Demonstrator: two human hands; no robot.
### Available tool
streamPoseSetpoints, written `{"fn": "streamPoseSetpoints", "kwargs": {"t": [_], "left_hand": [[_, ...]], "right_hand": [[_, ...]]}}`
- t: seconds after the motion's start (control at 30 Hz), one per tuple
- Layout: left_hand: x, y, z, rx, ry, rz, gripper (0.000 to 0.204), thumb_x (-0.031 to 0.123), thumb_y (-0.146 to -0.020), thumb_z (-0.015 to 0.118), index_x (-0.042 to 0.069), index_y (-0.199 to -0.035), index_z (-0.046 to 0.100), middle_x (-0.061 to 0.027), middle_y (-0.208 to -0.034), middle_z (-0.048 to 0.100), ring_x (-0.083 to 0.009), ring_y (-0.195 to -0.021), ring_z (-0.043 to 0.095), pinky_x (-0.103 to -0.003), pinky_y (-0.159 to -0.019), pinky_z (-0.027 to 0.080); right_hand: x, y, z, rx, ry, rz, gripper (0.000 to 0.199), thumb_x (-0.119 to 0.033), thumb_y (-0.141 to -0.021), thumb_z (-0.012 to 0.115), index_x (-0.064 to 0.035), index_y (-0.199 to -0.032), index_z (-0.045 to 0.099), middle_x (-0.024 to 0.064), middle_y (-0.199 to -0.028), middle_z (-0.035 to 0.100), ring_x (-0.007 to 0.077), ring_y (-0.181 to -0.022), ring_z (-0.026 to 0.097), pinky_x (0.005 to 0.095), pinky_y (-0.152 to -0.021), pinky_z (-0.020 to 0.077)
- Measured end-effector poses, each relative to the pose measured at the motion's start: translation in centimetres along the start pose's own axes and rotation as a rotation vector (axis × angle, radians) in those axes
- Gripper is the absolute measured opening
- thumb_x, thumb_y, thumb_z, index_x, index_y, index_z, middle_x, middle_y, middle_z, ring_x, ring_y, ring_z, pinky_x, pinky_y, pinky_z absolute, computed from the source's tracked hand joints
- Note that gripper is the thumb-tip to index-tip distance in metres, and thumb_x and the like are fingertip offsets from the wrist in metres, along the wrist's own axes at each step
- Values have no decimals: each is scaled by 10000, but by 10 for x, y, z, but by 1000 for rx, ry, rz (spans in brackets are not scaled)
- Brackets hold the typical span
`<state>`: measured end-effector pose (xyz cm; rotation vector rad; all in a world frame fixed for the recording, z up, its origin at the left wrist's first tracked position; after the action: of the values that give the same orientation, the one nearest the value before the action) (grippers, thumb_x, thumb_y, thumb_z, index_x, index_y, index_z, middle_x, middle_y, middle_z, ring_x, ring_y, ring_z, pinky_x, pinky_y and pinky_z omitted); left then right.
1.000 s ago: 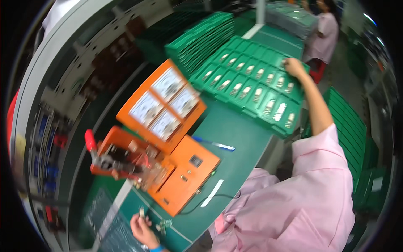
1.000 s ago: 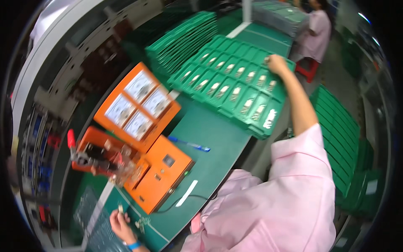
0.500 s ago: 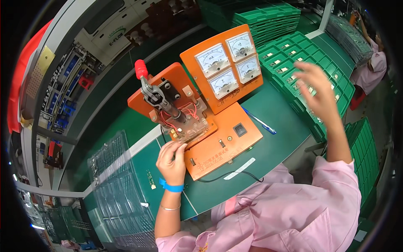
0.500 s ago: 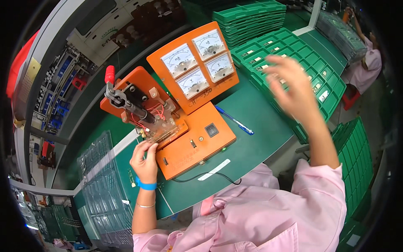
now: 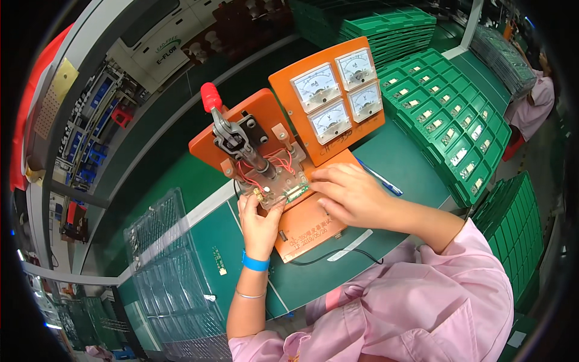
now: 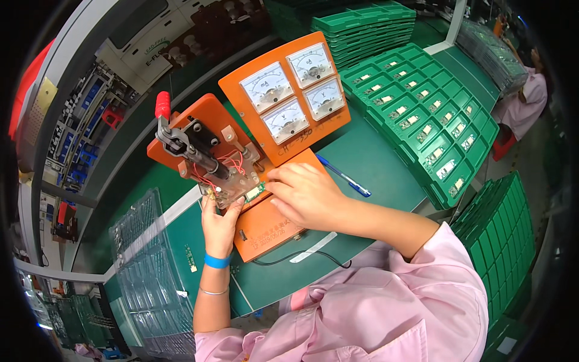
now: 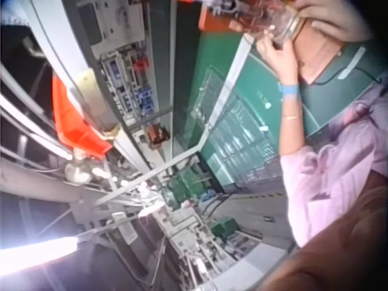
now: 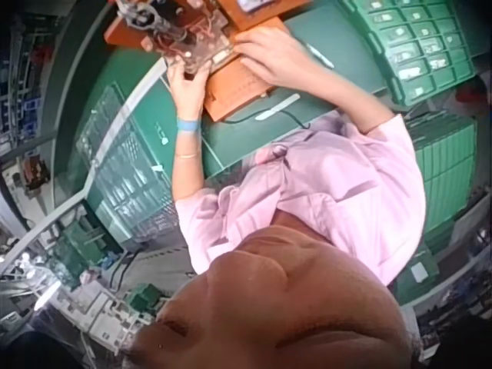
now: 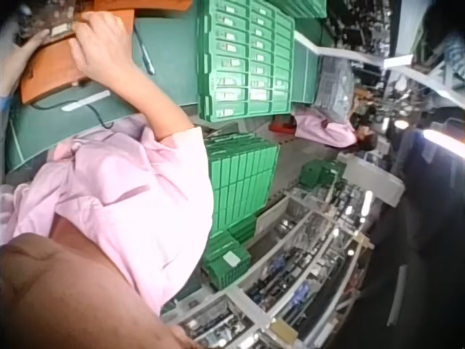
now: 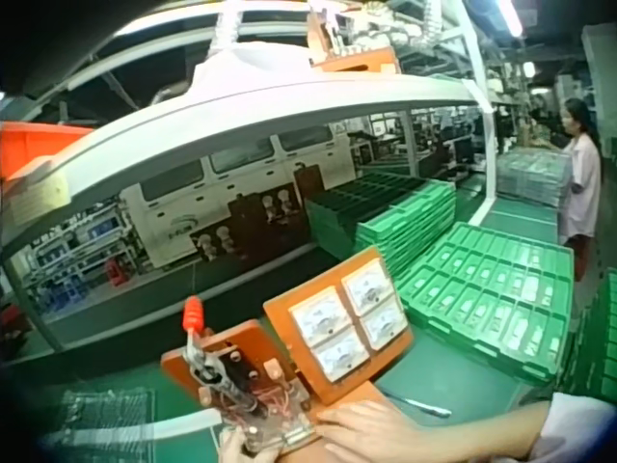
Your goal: The person tests circuit boards by placing them into a testing fixture, clamping them with a lever, and pressing buttons. The person places the tested circuit boards into a compartment tray and rearranges plastic trays on the workbench.
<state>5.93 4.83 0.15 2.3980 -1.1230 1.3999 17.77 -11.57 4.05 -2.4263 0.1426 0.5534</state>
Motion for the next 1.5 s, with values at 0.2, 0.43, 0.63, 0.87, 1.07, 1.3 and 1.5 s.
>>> {"fn": "streamPoseSetpoints", "kwargs": {"t": [0.2,0.43,0.63,0.87,1.07,1.3,1.5], "left_hand": [[7,15,-7,-6,-100,232,225,72,-819,686,6,-1031,652,-121,-1081,551,-276,-1032,513,-359,-907,428],[25,33,-13,6,-245,480,267,68,-847,621,6,-1106,635,-144,-1150,550,-319,-1082,506,-420,-956,413],[24,54,-35,109,-154,433,212,36,-845,585,22,-1039,669,-122,-1101,577,-309,-1061,521,-401,-929,437],[15,53,-27,115,-112,462,193,-25,-813,564,17,-980,651,-110,-1004,617,-298,-983,555,-387,-915,446],[11,59,-23,86,-59,420,179,-62,-786,549,19,-925,628,-106,-960,633,-295,-934,565,-375,-893,452],[8,56,-16,94,-62,461,170,-68,-777,542,25,-901,613,-104,-954,633,-292,-919,559,-370,-874,452],[12,58,-16,81,-89,430,170,-62,-778,544,27,-907,610,-101,-945,632,-287,-909,549,-368,-868,448]], "right_hand": [[0,-2,26,-58,134,-53,296,-290,-874,624,-36,-1026,647,178,-1234,527,308,-1083,530,393,-887,445],[3,-11,14,-107,93,-49,313,-310,-885,617,-38,-1038,647,164,-1173,566,288,-1032,555,393,-864,449],[-23,-127,-80,247,39,-67,298,-287,-919,571,-4,-966,652,138,-978,669,306,-844,632,376,-751,500],[-61,-182,-79,110,-304,-32,261,-220,-935,525,-6,-1054,615,169,-1109,656,321,-934,637,385,-802,514],[-65,-33,-50,-40,-521,-311,318,-129,-879,611,-19,-1174,568,117,-1281,567,296,-1307,459,421,-1029,415],[5,25,-10,-67,-60,-19,177,-149,-849,636,-78,-1011,619,40,-1090,627,228,-1088,552,373,-938,418],[21,30,2,51,13,103,97,-159,-827,650,-107,-902,615,11,-960,598,217,-921,535,346,-866,408]]}}
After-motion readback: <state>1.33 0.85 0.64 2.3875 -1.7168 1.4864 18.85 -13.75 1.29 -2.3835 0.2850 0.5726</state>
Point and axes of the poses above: each hand's wrist, its own y-axis away from the middle knuckle, its own z-axis out of the palm, x = y × z, the point moved 7 cm from there along -y, towards the middle knuckle
